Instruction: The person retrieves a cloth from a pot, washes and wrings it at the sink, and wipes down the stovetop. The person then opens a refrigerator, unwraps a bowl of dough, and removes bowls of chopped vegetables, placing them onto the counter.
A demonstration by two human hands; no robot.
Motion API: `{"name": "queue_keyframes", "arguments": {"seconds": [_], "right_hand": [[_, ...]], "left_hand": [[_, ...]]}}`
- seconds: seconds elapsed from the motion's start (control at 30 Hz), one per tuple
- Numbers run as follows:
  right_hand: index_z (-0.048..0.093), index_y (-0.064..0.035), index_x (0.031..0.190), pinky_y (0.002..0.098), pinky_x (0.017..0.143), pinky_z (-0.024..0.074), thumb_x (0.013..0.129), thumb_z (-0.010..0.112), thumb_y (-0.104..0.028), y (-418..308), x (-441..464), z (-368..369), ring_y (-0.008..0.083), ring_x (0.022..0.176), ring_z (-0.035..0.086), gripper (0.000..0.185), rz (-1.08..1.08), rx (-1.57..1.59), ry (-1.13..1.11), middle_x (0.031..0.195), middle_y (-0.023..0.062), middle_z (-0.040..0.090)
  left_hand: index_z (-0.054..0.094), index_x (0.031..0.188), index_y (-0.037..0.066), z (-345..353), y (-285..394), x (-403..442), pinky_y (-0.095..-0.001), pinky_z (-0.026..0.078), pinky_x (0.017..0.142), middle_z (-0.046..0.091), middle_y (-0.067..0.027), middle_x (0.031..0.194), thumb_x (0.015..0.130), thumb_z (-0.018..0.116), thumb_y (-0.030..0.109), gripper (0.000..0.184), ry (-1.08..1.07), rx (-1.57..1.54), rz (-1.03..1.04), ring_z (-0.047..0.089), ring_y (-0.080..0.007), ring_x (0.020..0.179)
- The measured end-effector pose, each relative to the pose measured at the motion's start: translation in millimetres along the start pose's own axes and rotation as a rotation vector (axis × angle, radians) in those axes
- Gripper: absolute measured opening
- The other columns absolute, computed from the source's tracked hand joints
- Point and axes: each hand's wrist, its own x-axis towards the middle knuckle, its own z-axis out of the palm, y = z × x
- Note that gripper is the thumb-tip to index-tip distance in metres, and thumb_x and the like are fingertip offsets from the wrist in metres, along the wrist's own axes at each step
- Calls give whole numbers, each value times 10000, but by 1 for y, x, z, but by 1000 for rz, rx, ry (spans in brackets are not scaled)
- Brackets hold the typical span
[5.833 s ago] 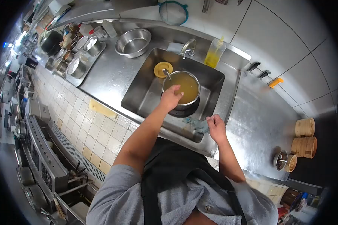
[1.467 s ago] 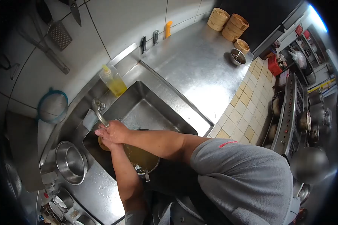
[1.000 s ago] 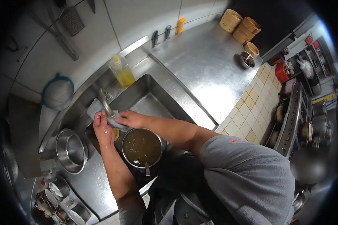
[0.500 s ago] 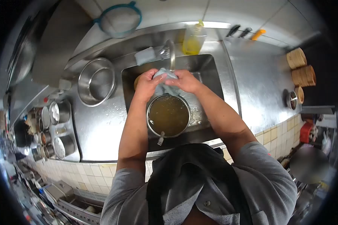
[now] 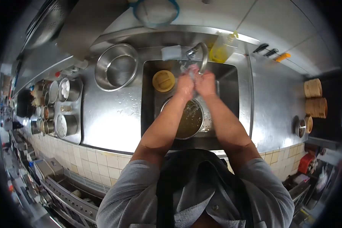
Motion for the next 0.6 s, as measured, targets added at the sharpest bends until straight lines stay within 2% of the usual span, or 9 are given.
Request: {"name": "queue_keyframes", "arguments": {"seconds": [0.1,0.2,0.23,0.27,0.37,0.43,0.47,0.53,0.6], "right_hand": [[677,-36,906,383,716,503,877,561,-152,35,29,-18,327,808,675,167,-105,-250,37,827,204,673],[676,-30,903,370,724,497,892,538,-147,42,34,-22,300,814,676,181,-188,-8,-16,853,188,682],[681,-27,954,344,718,493,901,535,-157,33,30,-27,226,762,662,202,-160,-13,-81,802,160,671],[681,-27,954,344,718,493,901,535,-157,36,28,-32,226,762,662,202,-169,-7,-96,802,160,671],[673,-15,1036,324,703,487,909,577,-217,42,15,-45,157,716,593,258,-249,-36,-329,778,94,651],[662,-3,1071,306,669,468,905,619,-279,26,-1,-51,115,694,517,325,223,-191,-637,771,41,620],[662,-3,1071,306,669,468,905,619,-279,30,0,-49,115,694,517,325,215,-192,-646,771,41,620],[665,5,1065,282,645,444,885,657,-337,42,1,-45,97,675,492,386,105,34,-366,794,8,625],[672,-2,1050,256,645,427,880,664,-349,39,5,-31,79,677,477,387,-50,124,-255,771,0,614]], "left_hand": [[621,1015,14,10,17,-21,-323,456,816,648,-79,952,950,559,386,383,-19,178,-8,581,-173,933],[596,1151,-2,3,28,-22,-293,444,777,630,-64,1000,922,595,256,345,-41,435,-42,559,-151,871],[608,1120,-1,-9,27,-6,-283,434,770,623,-47,994,891,636,233,329,-196,493,-10,545,-134,877],[619,1090,0,-20,25,7,-274,423,763,616,-30,989,860,676,211,318,-353,554,25,532,-117,883],[619,942,41,-14,59,-8,-254,409,732,573,32,880,837,721,172,197,-359,323,105,502,-75,829],[589,854,84,-17,70,-9,-233,425,685,547,49,796,846,719,145,144,-324,128,162,522,-62,756],[589,854,84,-18,72,-9,-233,425,685,547,49,796,846,719,145,144,-316,127,172,522,-62,756],[589,863,91,-21,65,-4,-242,454,665,581,35,821,846,711,120,126,-277,-185,61,560,-69,768],[604,916,93,-30,33,24,-297,495,685,621,-7,874,866,691,182,134,-253,-137,143,605,-129,796]]}}
